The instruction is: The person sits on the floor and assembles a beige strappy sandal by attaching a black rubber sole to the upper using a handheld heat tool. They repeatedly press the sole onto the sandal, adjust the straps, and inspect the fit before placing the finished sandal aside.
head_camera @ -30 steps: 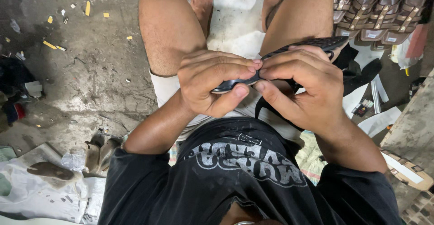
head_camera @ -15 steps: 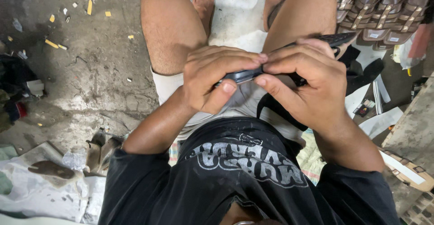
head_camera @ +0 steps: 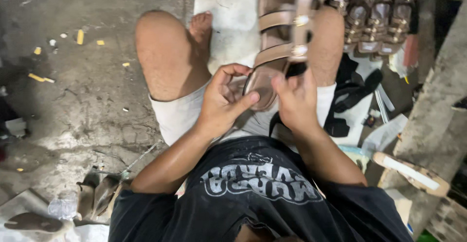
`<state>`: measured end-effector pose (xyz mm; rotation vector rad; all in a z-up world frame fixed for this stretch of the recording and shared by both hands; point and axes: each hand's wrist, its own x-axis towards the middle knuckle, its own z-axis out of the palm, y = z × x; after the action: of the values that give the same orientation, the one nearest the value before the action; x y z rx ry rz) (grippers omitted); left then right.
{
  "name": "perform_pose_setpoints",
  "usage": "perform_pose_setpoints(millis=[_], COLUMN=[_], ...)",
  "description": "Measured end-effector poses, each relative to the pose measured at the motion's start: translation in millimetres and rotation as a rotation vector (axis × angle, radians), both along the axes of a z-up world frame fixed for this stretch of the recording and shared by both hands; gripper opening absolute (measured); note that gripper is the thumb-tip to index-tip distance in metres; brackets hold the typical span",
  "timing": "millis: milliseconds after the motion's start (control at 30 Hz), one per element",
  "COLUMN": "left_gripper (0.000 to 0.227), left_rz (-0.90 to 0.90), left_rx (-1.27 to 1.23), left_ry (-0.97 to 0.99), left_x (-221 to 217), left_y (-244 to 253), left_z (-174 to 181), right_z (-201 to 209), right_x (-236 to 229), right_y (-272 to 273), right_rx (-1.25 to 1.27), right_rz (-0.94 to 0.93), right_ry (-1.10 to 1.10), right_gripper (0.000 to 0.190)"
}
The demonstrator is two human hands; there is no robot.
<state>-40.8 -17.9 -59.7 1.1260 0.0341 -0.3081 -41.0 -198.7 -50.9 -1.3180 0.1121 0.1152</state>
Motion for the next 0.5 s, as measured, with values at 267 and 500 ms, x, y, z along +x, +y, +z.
perform_pose_setpoints(millis=[267,500], left_gripper=[0.03,0.028], left_rz=[0.151,0.136], left_rx=[0.057,0.046], left_ry=[0.011,0.002], left_x=[-1.4,-5.3], left_y=[-30.6,-32.1], left_z=[-19.6,-24.3], right_z=[-29.6,-25.5], right_x=[-17.4,-14.3], right_y=[24.0,21.6], right_rx=[-0.243,-0.315], right_rz=[-0.226,-0.133], right_ry=[0.073,0.012], right_gripper=[0.03,0.007])
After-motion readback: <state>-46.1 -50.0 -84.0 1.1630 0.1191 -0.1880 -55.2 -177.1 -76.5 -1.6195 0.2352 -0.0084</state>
